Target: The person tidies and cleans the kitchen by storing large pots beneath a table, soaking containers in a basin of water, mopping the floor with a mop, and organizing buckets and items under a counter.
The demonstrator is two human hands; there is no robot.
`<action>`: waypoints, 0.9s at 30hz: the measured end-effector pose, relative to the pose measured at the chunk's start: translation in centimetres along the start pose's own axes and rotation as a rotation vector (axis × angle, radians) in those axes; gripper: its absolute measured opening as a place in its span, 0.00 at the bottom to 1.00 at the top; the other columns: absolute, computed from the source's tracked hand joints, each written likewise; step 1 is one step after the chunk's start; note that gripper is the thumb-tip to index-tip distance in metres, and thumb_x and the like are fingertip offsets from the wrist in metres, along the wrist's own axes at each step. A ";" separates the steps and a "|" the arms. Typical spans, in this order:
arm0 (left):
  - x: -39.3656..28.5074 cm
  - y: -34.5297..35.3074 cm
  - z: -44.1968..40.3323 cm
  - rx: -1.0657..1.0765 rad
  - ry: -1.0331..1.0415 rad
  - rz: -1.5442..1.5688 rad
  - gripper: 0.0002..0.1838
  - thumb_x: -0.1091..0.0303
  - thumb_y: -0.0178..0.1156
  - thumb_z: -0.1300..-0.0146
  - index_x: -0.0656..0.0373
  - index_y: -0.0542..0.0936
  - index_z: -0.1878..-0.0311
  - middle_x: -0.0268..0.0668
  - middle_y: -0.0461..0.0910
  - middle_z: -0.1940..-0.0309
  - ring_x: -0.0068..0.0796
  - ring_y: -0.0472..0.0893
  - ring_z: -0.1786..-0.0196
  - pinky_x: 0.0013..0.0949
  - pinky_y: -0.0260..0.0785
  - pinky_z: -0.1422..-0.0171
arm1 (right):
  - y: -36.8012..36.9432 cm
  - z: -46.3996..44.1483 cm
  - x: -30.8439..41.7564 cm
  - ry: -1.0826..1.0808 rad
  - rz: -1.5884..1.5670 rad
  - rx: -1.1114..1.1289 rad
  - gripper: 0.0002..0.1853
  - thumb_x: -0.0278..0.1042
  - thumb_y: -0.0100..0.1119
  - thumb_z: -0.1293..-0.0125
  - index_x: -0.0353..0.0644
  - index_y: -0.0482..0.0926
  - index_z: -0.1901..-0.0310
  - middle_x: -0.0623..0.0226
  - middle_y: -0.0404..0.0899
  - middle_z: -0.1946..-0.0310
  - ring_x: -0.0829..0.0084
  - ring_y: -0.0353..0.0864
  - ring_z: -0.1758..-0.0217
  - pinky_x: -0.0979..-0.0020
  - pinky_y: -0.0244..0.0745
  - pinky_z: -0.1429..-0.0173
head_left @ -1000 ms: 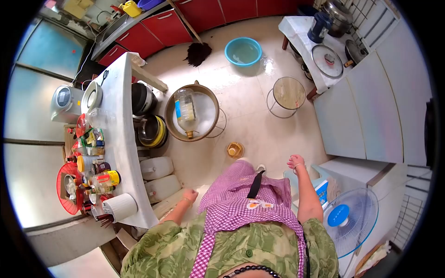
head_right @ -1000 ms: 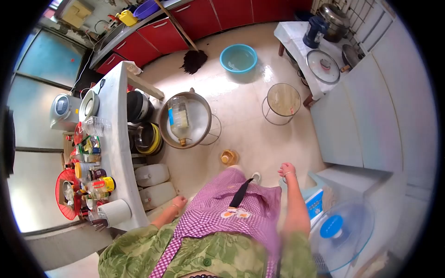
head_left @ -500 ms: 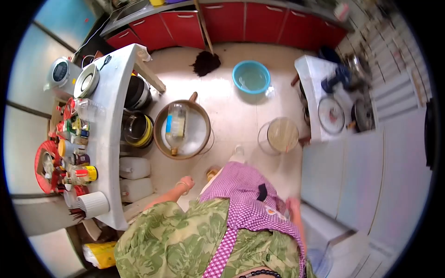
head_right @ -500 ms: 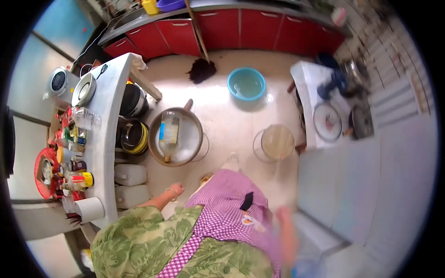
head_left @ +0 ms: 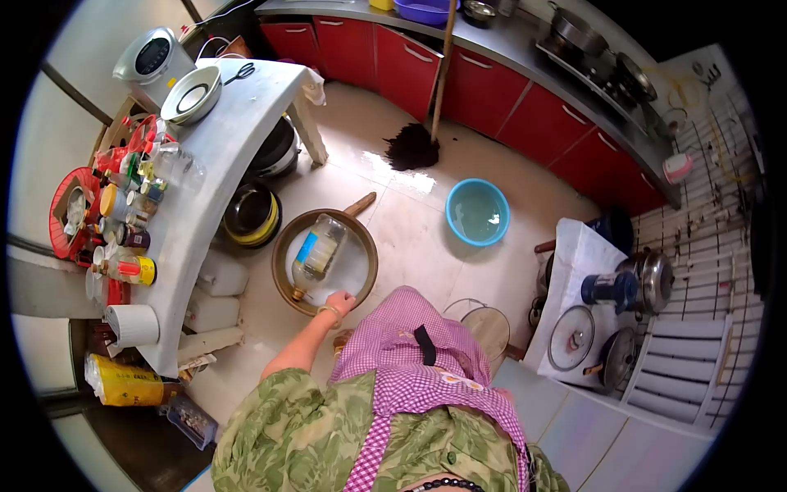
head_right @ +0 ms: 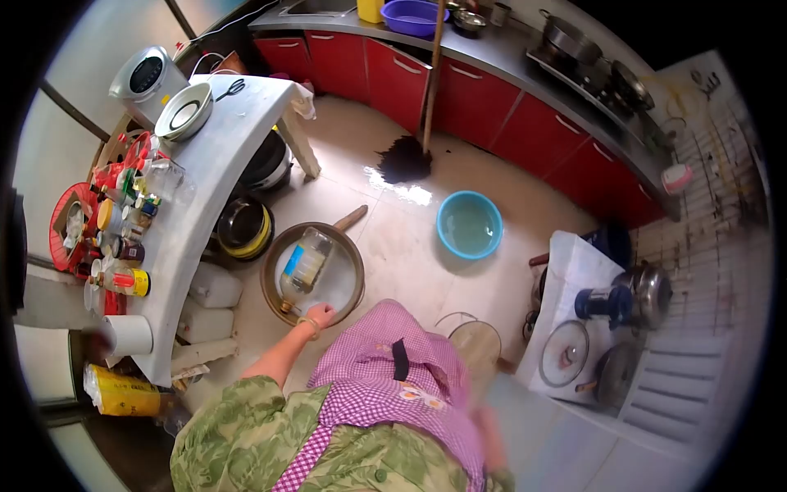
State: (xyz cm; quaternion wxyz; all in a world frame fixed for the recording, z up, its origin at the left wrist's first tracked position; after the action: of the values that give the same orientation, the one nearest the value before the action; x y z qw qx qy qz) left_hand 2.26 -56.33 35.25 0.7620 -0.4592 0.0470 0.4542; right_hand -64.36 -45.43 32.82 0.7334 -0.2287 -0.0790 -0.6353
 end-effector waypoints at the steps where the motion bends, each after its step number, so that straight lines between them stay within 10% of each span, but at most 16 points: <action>1: 0.2 -0.3 -0.2 -0.009 -0.012 0.023 0.18 0.54 0.56 0.44 0.59 0.81 0.60 0.48 0.81 0.61 0.48 0.79 0.54 0.41 0.70 0.48 | 0.1 -1.5 2.3 -0.013 0.019 0.017 0.08 0.31 0.50 0.40 0.39 0.76 0.62 0.60 0.78 0.73 0.64 0.79 0.73 0.63 0.75 0.69; 10: 9.2 -1.2 5.8 -0.139 -0.359 0.229 0.15 0.59 0.54 0.41 0.62 0.81 0.70 0.45 0.81 0.71 0.39 0.79 0.68 0.40 0.71 0.61 | 3.6 -14.4 28.5 -0.084 0.036 0.173 0.13 0.33 0.50 0.35 0.40 0.72 0.51 0.60 0.78 0.64 0.59 0.82 0.64 0.61 0.79 0.67; 14: 11.0 1.9 9.2 -0.049 -0.895 0.380 0.18 0.58 0.47 0.38 0.63 0.78 0.68 0.46 0.82 0.68 0.39 0.80 0.70 0.45 0.70 0.64 | 4.8 -18.1 38.2 -0.102 0.081 0.160 0.12 0.33 0.49 0.34 0.39 0.71 0.52 0.59 0.77 0.66 0.61 0.81 0.70 0.63 0.78 0.71; 17: 10.4 2.7 9.1 0.333 -0.195 -0.418 0.15 0.58 0.54 0.41 0.55 0.81 0.56 0.47 0.81 0.58 0.47 0.80 0.55 0.44 0.71 0.51 | 7.0 -22.5 43.6 -0.086 0.175 0.175 0.12 0.35 0.50 0.35 0.39 0.71 0.52 0.60 0.77 0.66 0.63 0.82 0.71 0.63 0.78 0.71; 20: 6.1 4.9 7.6 0.402 -0.298 -0.088 0.15 0.60 0.49 0.37 0.62 0.78 0.65 0.40 0.80 0.73 0.34 0.79 0.73 0.39 0.69 0.69 | 11.3 -24.9 50.1 -0.127 0.277 0.160 0.13 0.36 0.51 0.35 0.40 0.71 0.52 0.61 0.78 0.66 0.64 0.82 0.70 0.64 0.78 0.71; 23: -1.3 0.5 5.9 0.317 -0.029 -0.328 0.13 0.61 0.53 0.38 0.62 0.78 0.65 0.39 0.81 0.72 0.33 0.79 0.71 0.36 0.70 0.68 | 17.3 -24.7 57.1 -0.216 0.288 0.267 0.14 0.35 0.50 0.34 0.41 0.71 0.49 0.60 0.79 0.65 0.64 0.83 0.69 0.66 0.79 0.70; 25: -1.4 -0.2 3.6 0.206 -0.462 0.400 0.13 0.60 0.54 0.39 0.61 0.79 0.62 0.39 0.82 0.70 0.34 0.80 0.67 0.38 0.72 0.64 | 20.5 -23.6 61.1 -0.269 0.286 0.350 0.14 0.34 0.50 0.34 0.41 0.72 0.49 0.60 0.79 0.64 0.65 0.83 0.68 0.67 0.79 0.69; 27: -1.4 -1.2 -0.5 0.134 -0.343 0.362 0.14 0.60 0.53 0.38 0.61 0.80 0.63 0.39 0.81 0.71 0.34 0.80 0.68 0.37 0.72 0.65 | 22.7 -22.4 64.9 -0.316 0.322 0.394 0.14 0.33 0.49 0.34 0.41 0.73 0.48 0.61 0.80 0.62 0.67 0.83 0.67 0.68 0.79 0.68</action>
State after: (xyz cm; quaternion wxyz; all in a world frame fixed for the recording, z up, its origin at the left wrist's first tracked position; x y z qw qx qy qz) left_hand 2.48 -57.77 36.44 0.6939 -0.3079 0.0284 0.6503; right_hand -34.62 -111.33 34.04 0.8337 -0.1874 -0.2767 -0.4396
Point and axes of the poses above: each hand's wrist, its own z-axis away from the middle knuckle, its own y-axis out of the palm, x = y × z, the point moved 3 cm from there along -z, towards the middle knuckle
